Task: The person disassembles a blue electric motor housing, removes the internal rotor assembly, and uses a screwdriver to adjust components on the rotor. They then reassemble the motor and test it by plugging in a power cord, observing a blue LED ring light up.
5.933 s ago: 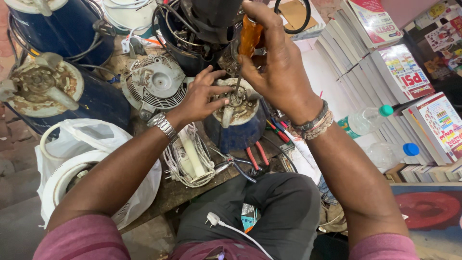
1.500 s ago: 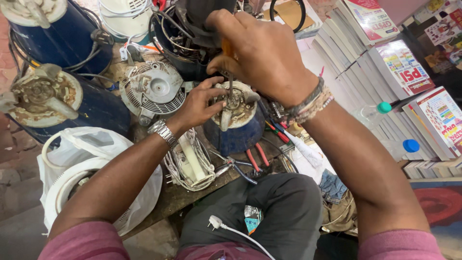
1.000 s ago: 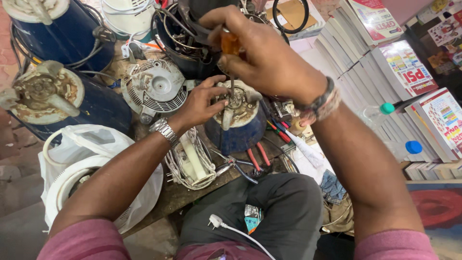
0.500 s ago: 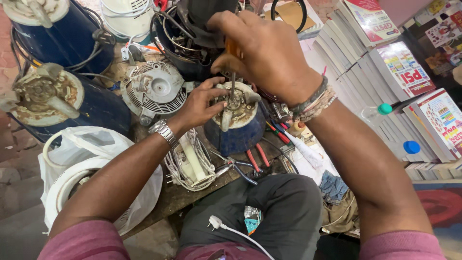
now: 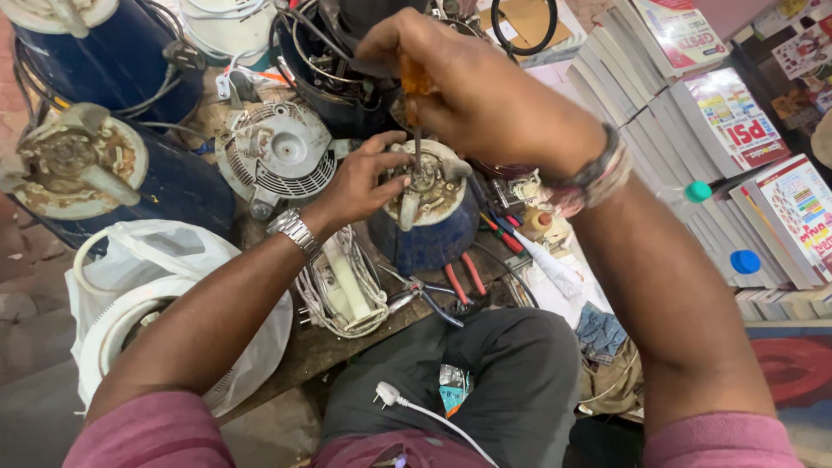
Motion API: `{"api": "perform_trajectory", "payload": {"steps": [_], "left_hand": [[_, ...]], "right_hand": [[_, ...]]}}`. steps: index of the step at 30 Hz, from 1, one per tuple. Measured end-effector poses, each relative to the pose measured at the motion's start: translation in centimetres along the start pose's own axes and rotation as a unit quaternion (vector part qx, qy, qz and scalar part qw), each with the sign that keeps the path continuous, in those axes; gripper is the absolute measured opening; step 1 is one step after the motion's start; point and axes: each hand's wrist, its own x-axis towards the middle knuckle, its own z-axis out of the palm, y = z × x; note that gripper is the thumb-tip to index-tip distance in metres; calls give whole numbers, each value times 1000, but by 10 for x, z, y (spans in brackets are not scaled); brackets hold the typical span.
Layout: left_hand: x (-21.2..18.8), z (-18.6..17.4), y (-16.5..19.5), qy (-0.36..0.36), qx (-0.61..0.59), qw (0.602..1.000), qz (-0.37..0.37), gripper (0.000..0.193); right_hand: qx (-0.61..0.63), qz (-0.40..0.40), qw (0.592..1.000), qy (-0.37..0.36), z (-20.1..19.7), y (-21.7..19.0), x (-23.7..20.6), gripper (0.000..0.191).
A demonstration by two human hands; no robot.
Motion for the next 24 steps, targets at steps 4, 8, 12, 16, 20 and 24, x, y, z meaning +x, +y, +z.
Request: {"api": "perform_trajectory", "payload": {"steps": [4,8,12,16,20,24], "left_hand": [[1,2,-2,1,2,1000,-1,36],[1,2,-1,-2,24,1000,1,36],[1,0,2,-16,-21,999,-41,35],[2,-2,4,-12,-1,1000,-18,34],[2,-1,4,-12,10,1000,2,34],[2,-1,3,-5,-6,1000,-10,33]], "right_hand": [[-68,39,997,-3,4,1,-3,48],[-91,-23,995,39,8,-8,0,47],[136,48,986,-84,-8,-9,13,47],[-35,82,996,30,4,-25,15,43],[-52,25,996,63,14,-21,8,41],[144,-3,985,-92,-5,17,6,52]]}}
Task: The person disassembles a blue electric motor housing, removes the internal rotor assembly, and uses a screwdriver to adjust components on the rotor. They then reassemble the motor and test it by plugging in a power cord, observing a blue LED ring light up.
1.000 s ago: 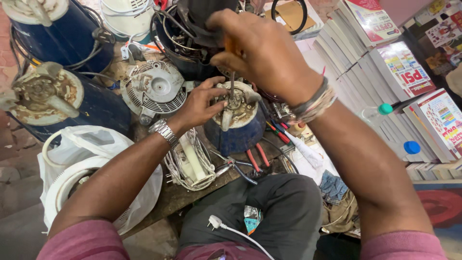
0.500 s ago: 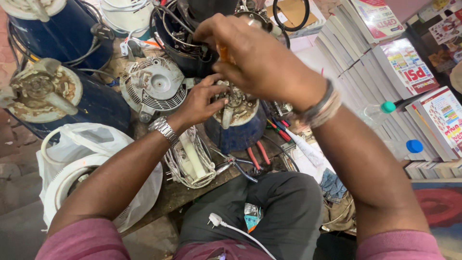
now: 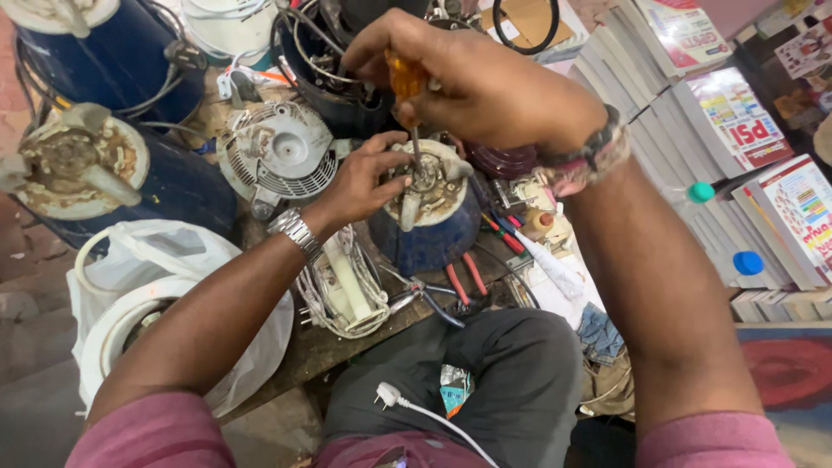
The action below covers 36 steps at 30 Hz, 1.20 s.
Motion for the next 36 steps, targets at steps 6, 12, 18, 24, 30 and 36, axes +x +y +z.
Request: {"api": "perform_trajectory", "payload": {"steps": [6,12,18,24,30,36], "left_hand": [[0,0,-3,10,7,1000,25,33],[0,1,-9,4,-18,1000,8,34],[6,-3,-20,-36,-29,998,40,46],[5,-1,-23,-48,3,999,25,49],[4,0,-20,-25,-25,998,52,46],[0,0,-13,-19,-6,999,47,41]], "right_hand": [[-144,93,968,182,44,-10,-9,55],[-185,86,954,220,47,-15,-12,61],[92,49,990,98,15,19,-4,23],[372,13,921,114,23,58,13,33],[526,-11,848,65,36,70,18,33],[374,23,891,256,69,41,13,36]]}}
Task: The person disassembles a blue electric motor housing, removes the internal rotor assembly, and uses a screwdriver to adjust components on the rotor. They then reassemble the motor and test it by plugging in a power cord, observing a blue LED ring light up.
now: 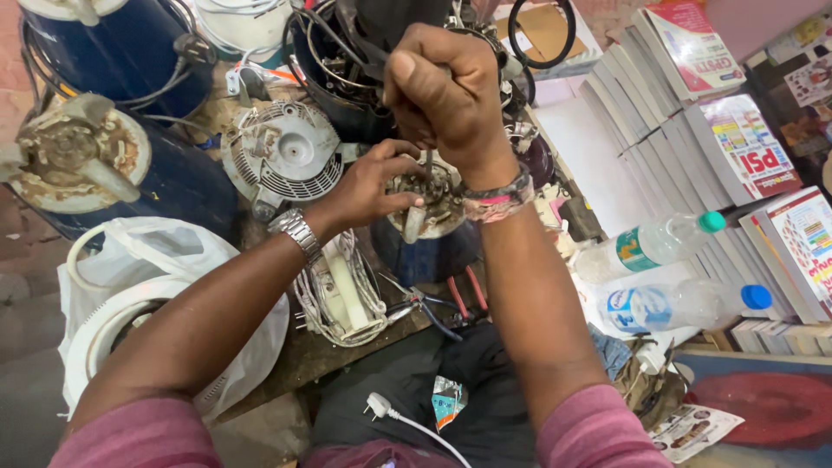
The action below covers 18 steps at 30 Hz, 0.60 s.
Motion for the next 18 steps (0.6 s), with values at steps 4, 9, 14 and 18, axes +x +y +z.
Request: {"api": "perform_trajectory", "payload": {"steps": [4,9,14,18], "left_hand": [[1,-1,0,8,4,1000,-1,40],[1,-2,-4,0,18,1000,-18,41],[4,0,-6,-5,14,1000,-13,43],[6,1,-9,-5,14,1000,-6,44]], "right_hand": [[-132,-77,983,97,18,7,2,37],[-271,-179,916,235,31,21,3,39],[-210,-112,916,322,20,13,9,31],[-344,-45,918,191,-10,-29,-2,27]]}}
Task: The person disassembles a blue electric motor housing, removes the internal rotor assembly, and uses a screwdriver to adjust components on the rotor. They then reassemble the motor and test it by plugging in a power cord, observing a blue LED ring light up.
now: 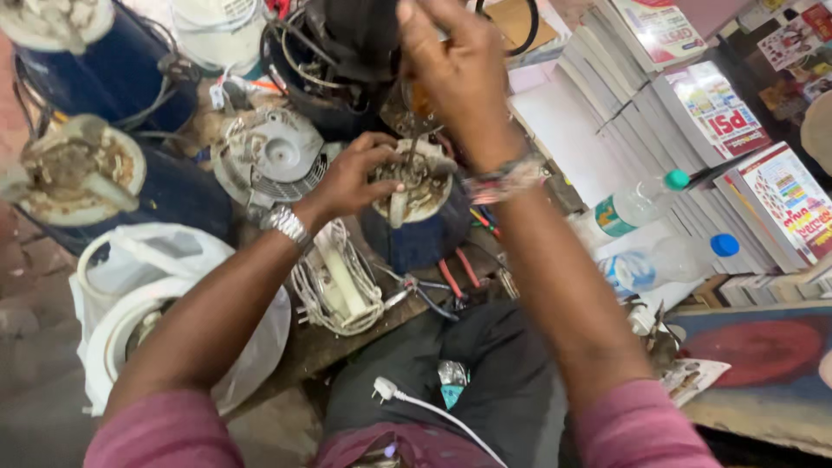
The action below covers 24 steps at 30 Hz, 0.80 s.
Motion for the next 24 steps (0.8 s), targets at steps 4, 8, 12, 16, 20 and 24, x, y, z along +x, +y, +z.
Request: {"api": "perform_trajectory", "payload": {"steps": [4,8,12,16,20,24], "left_hand": [[-2,0,0,12,-16,1000,-17,45],[1,0,1,21,-7,1000,-8,40],[2,-2,-1,12,-24,999,-42,38],[1,-1,-6,18,13,999,26,37],[1,-1,-4,10,72,994,77,37],[1,-6,3,-20,25,999,-17,35]], "right_hand": [[-426,-67,895,-111,-67,-15,-15,39],[-336,45,940,-45,-123,-25,-63,22],[-126,164,963,172,-164,-10,-139,16],[-122,234,921,286,-198,32,-217,20],[-118,292,884,346,-214,75,-279,19],[-119,307,887,323,-201,116,-315,23]]}}
